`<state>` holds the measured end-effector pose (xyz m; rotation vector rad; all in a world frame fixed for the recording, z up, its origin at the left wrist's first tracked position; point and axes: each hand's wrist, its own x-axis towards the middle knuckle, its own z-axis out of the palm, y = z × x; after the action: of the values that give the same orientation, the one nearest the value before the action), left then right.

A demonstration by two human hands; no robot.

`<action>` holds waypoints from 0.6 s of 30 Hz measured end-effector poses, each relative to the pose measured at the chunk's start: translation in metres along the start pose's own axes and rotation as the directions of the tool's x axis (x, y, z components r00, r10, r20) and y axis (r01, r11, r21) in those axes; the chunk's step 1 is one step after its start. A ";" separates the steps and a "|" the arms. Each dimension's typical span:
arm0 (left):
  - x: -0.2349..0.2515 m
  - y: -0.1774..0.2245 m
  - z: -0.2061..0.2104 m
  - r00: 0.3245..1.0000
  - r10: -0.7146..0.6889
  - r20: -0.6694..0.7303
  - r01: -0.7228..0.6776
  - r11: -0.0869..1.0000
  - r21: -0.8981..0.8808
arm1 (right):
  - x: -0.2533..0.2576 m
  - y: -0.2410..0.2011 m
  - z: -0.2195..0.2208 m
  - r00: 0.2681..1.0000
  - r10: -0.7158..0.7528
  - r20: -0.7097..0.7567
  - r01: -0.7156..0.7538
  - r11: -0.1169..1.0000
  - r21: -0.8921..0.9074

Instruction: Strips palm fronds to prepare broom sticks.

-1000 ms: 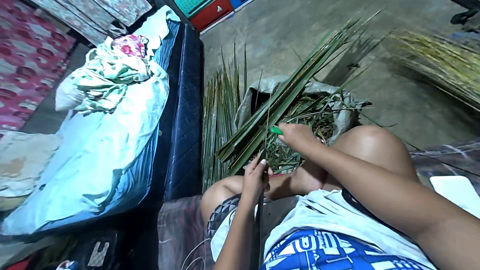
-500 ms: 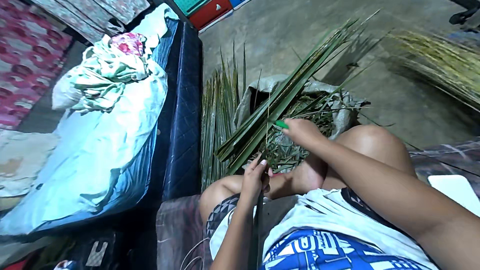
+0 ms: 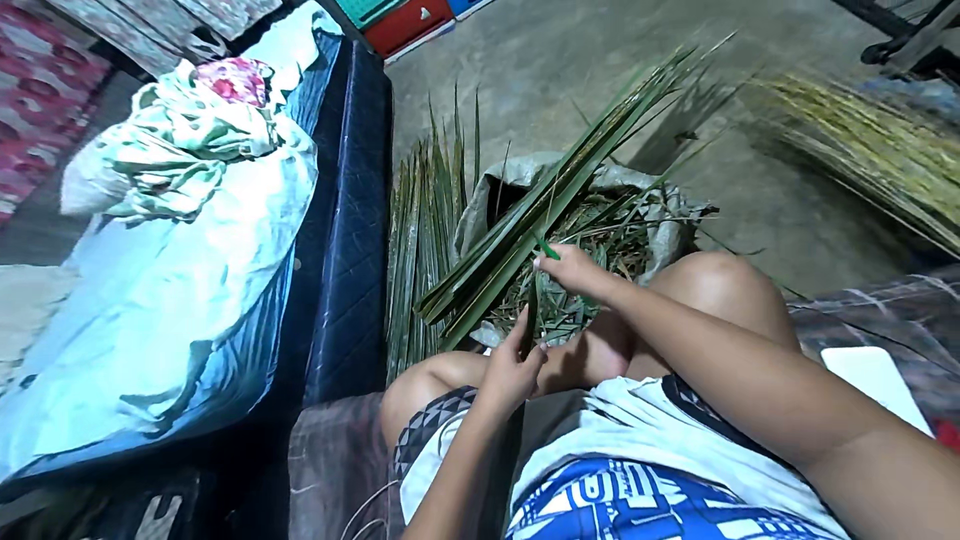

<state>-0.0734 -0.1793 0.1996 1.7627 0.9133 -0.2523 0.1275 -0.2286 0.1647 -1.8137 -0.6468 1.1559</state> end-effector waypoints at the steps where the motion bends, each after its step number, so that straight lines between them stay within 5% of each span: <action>1: 0.000 -0.001 -0.001 1.000 0.004 0.000 -0.004 1.000 -0.015 | 0.003 0.000 -0.002 0.998 -0.018 -0.057 0.018 1.000 -0.015; 4: 0.006 -0.005 -0.002 0.998 0.011 -0.054 -0.019 0.989 -0.144 | -0.003 -0.002 0.002 0.995 -0.078 -0.062 0.067 0.984 -0.163; 10: 0.022 -0.013 -0.010 0.966 -0.023 -0.256 0.016 0.999 -0.030 | -0.051 -0.008 0.042 0.946 0.002 0.323 0.170 0.848 -0.503; 14: 0.023 -0.010 -0.006 0.959 -0.051 -0.280 0.070 0.996 0.059 | -0.054 -0.019 0.049 0.970 0.004 0.243 0.168 0.709 -0.685; 18: 0.024 -0.009 -0.001 0.969 -0.048 -0.243 0.066 0.996 0.067 | -0.030 -0.022 0.041 0.998 0.053 0.041 -0.005 0.672 -0.740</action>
<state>-0.0635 -0.1660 0.1793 1.8653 1.1432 -0.1104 0.0782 -0.2251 0.1898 -2.4760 -1.2695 1.0352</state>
